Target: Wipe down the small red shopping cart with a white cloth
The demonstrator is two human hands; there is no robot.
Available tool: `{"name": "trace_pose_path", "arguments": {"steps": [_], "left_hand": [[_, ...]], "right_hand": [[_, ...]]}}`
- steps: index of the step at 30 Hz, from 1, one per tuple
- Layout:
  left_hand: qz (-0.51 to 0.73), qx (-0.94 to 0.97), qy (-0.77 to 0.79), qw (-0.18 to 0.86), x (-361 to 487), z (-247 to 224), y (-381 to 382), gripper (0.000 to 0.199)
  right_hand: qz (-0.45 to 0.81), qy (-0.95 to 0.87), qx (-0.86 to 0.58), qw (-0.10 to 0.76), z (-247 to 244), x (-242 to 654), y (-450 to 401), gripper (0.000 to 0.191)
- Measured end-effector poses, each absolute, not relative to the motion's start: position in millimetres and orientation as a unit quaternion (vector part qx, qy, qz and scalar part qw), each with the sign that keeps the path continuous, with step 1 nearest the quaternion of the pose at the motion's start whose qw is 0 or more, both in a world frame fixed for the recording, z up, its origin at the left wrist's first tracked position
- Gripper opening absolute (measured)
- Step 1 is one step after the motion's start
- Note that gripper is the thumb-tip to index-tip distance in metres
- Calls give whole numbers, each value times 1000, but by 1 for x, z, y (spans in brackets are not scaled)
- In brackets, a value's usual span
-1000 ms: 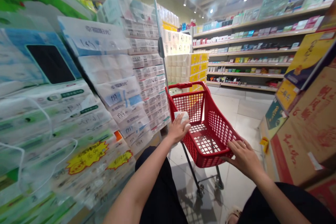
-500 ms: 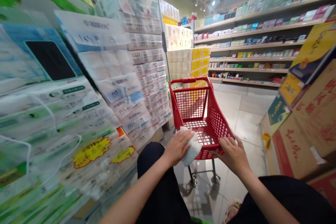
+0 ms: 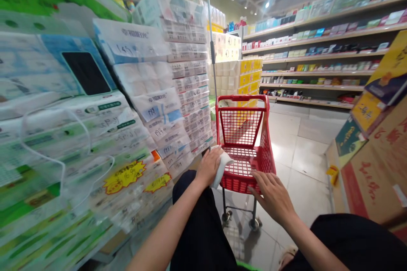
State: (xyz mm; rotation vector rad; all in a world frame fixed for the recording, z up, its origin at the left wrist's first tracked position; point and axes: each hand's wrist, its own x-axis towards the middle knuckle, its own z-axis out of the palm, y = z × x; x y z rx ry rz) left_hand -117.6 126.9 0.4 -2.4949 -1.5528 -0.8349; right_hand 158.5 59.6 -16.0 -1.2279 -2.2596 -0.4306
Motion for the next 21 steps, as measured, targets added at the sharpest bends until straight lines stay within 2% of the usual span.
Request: {"name": "trace_pose_path", "arguments": {"steps": [4,9,14,17,21], "left_hand": [[-264,-822,-497,88,-113,-7,105,45],[-245,-832,-477,144,-91,-25,71,50],[-260,-813,-497,156,-43,-35,67,49],[-271,-815,-499,113,-9,-34,65,57],[-348,-833,-426,-66,12,-16,61,77]], "right_hand": [[-161,-854,-423,258,-13,181,71,45],[-144,-858,-403,284,-18,199,86,43],[-80,-850,-419,309,-13,177,72,77],[-33,-849,-419,319,-3,169,63,88],[-7,-839,-430,333,11,176,61,73]]}}
